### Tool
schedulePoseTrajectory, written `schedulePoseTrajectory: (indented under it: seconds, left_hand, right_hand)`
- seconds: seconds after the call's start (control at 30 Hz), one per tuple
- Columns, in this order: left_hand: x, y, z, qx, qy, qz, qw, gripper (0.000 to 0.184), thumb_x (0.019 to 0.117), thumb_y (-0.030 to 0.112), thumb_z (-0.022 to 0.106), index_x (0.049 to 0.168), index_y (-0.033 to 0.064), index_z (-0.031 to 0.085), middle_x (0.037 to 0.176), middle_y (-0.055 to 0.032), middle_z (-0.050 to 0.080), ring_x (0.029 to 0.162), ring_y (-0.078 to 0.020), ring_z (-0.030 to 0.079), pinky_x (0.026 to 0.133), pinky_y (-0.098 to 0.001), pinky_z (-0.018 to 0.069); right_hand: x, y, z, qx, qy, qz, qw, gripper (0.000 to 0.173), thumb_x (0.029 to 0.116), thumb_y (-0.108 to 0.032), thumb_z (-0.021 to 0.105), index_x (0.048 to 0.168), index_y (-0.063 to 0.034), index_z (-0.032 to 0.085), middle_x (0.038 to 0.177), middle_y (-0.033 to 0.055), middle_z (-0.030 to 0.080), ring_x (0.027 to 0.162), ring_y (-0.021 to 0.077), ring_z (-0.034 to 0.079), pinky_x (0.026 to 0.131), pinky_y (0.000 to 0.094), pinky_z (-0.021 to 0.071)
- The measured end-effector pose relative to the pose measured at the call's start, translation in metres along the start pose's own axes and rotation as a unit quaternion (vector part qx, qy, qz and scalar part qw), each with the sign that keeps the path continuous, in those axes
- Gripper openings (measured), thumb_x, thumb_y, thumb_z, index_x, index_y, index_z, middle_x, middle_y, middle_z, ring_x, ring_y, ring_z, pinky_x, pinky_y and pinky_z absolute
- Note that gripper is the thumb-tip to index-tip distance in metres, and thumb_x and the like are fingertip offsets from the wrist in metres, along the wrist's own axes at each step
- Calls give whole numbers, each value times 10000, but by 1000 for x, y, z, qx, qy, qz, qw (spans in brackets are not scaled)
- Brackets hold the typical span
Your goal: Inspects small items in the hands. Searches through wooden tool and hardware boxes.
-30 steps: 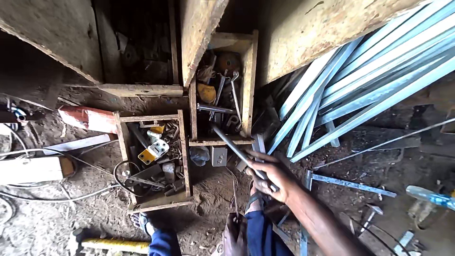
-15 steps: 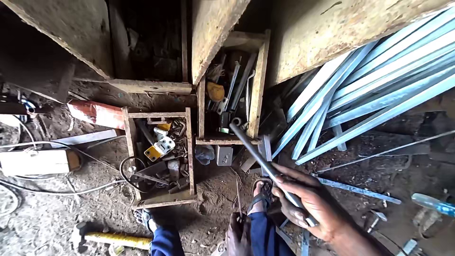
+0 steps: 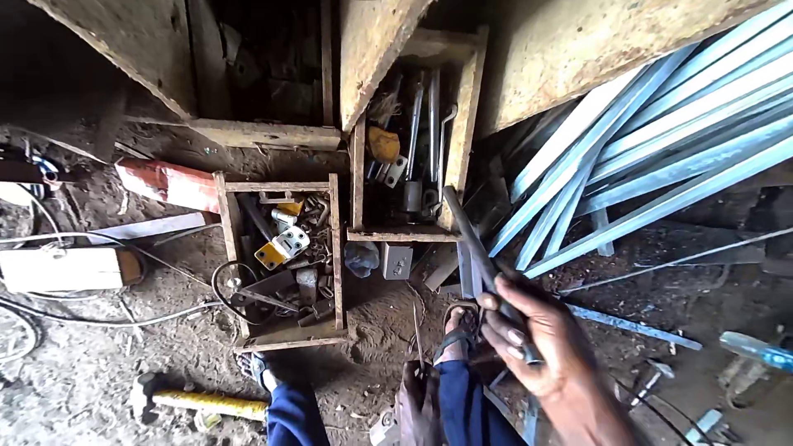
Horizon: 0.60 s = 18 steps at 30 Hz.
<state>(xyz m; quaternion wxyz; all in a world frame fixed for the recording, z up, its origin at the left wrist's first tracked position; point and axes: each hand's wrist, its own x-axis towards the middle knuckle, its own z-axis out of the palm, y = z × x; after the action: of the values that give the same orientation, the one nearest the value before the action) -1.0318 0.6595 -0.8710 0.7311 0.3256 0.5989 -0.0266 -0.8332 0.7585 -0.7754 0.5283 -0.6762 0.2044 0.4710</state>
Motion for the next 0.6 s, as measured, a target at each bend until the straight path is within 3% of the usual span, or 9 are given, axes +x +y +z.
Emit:
schedulePoseTrajectory:
  seconds: [0.1,0.4,0.6]
  left_hand:
    - [1,4,1,-10,-2,3,1000,314,1001,312,609,1230,98,631,717,-18,617,569,-155,570,554,-382,523]
    - [-1,4,-1,-15,-2,3,1000,314,997,319,617,1212,91,634,711,-18,614,567,-156,570,549,-378,522]
    - [1,0,4,-3,-15,2,1000,303,1001,282,617,1213,66,622,719,-30,613,574,-160,568,559,-380,521]
  right_hand:
    - [-9,-16,-8,-34,-51,-20,998,440,1064,-189,488,1503,-205,526,789,82,583,396,60,390,324,202,358]
    - [-22,-20,-16,-121,-26,-18,992,440,1058,-166,522,1494,-211,550,814,121,619,404,88,427,318,219,363]
    - [-7,-25,-29,-277,-105,-16,955,473,1034,-237,587,1504,-281,550,854,117,635,426,147,459,348,268,409]
